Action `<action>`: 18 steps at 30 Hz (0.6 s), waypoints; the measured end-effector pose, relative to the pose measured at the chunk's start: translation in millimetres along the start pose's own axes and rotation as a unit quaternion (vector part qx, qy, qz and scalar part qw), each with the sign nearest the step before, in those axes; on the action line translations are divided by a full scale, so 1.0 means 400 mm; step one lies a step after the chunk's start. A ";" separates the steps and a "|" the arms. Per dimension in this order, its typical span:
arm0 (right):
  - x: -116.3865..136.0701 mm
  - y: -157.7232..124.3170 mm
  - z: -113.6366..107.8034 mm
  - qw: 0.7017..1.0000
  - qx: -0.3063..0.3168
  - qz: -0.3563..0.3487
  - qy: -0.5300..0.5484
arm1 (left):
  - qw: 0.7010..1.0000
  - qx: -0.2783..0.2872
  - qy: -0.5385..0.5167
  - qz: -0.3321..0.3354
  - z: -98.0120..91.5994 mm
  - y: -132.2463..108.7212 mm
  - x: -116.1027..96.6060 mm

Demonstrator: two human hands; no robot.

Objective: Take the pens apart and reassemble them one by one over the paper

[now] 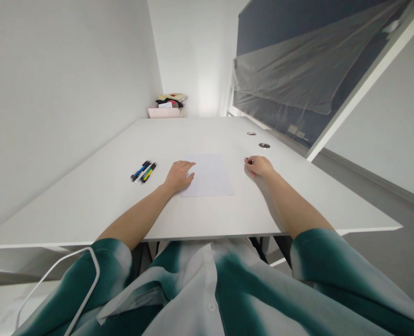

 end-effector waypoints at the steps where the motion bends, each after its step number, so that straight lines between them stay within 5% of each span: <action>1: -0.005 0.001 -0.002 1.000 -0.015 0.010 0.004 | 1.000 0.001 0.001 0.000 0.000 0.000 0.000; 7: -0.047 0.012 0.010 0.996 -0.018 0.082 0.016 | 1.000 -0.002 0.002 0.000 0.001 -0.001 0.001; 18: -0.012 -0.006 -0.002 0.996 0.017 0.077 0.036 | 1.000 0.006 0.000 -0.008 0.001 0.000 0.001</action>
Point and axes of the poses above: each hand's wrist, its own y-axis towards the middle knuckle, its own z-axis out of the palm, x = y × z, the point moved 4 cm from there along y, towards the middle knuckle, and after that the axes turned 1 degree about -x, right-handed, at the moved point
